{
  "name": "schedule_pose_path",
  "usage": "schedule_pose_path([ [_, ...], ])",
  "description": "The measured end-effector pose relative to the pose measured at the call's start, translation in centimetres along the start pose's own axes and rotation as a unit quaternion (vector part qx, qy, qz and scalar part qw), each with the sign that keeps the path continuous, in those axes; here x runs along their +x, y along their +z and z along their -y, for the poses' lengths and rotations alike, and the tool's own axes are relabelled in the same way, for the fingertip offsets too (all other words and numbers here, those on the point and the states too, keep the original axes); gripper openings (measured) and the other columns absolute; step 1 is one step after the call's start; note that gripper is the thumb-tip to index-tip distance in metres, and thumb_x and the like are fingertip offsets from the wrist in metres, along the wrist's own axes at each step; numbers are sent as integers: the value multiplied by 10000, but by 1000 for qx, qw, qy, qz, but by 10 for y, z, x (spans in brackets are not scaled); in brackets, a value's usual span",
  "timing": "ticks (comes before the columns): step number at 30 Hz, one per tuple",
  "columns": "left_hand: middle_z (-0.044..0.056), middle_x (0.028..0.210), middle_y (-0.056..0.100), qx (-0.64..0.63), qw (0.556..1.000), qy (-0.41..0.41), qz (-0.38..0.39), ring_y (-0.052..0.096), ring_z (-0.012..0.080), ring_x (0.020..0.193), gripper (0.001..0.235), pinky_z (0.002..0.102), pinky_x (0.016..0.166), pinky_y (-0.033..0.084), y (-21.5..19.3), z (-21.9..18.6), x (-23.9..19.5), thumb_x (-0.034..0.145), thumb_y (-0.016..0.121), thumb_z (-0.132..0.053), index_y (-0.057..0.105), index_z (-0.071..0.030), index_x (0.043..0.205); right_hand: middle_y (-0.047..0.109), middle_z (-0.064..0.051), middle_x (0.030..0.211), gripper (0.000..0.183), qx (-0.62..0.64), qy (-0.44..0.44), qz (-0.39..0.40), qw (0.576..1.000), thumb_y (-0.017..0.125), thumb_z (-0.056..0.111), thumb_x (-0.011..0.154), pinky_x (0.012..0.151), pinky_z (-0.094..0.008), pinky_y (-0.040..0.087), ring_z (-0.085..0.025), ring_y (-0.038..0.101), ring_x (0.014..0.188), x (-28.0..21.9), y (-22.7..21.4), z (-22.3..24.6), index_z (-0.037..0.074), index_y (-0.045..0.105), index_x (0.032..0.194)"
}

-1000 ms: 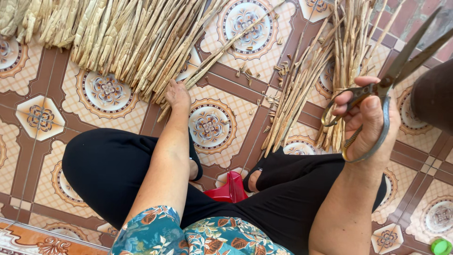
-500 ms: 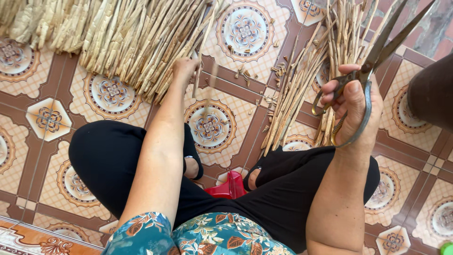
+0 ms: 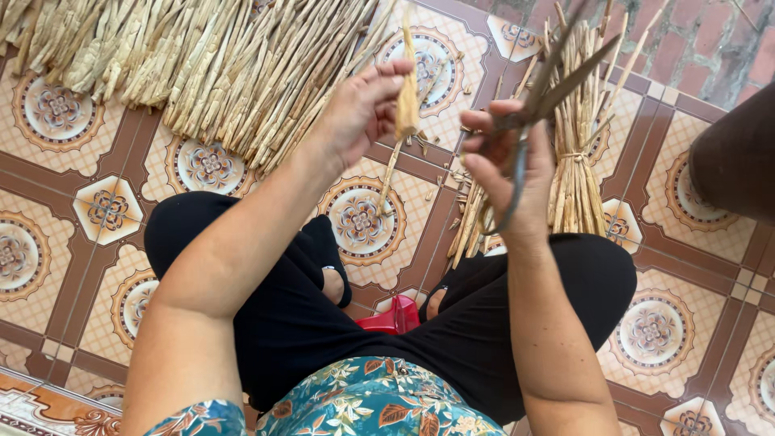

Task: The person sits on a tiled floor and uses shears to trim the ends of numerous dried sticks. They gather the trimmed sticks into a bundle, tie them with a string, and continue trimming additional sticks.

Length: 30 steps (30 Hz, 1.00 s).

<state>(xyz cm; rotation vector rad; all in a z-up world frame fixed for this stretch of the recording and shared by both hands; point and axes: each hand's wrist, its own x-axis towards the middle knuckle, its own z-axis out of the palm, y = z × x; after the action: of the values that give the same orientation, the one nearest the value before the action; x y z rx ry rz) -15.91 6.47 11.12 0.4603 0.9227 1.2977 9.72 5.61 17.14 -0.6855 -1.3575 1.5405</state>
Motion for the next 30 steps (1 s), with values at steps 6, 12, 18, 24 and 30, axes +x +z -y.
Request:
schedule_pose_path([
  [6, 31, 896, 726, 37, 999, 2, 25, 648, 67, 660, 267, 212, 585, 551, 62, 14, -67, 1041, 608, -183, 677, -59, 1268, 671, -94, 1282, 495, -79, -122, 32, 989, 729, -71, 1031, 974, -277, 570, -110, 664, 1071, -10, 31, -9, 129, 493, 1416],
  [12, 48, 1044, 685, 417, 845, 334, 2, 571, 80, 708, 205, 216, 593, 493, 74, -1, -93, 1054, 699, -167, 707, -87, 1243, 724, -99, 1145, 466, 61, -24, -20, 998, 754, -84, 993, 880, -273, 563, -147, 697, 1029, -1, 20, -4, 89, 528, 1362],
  [18, -4, 1028, 741, 309, 904, 271, 120, 711, 29, 783, 284, 175, 688, 606, 75, -14, -101, 1014, 742, -223, 645, -82, 1240, 738, -93, 1098, 477, 105, 7, 22, 994, 807, -34, 950, 956, -308, 592, -176, 716, 1057, -1, 10, 2, 63, 544, 1336],
  [24, 17, 1117, 646, 349, 868, 326, 133, 564, 16, 725, 260, 175, 666, 526, 73, -15, -98, 993, 748, -193, 713, -70, 1219, 745, -68, 1063, 518, 73, 60, 40, 995, 834, 32, 893, 918, -306, 600, -165, 730, 1029, -2, 9, 1, 59, 570, 1338],
  [30, 11, 1119, 657, 231, 931, 242, 149, 570, 5, 808, 192, 171, 733, 531, 66, -13, -95, 1009, 736, -170, 698, -61, 1162, 698, -23, 1039, 491, 54, 37, 56, 996, 845, 119, 947, 852, -249, 539, -112, 665, 963, -4, 15, -4, 56, 573, 1352],
])
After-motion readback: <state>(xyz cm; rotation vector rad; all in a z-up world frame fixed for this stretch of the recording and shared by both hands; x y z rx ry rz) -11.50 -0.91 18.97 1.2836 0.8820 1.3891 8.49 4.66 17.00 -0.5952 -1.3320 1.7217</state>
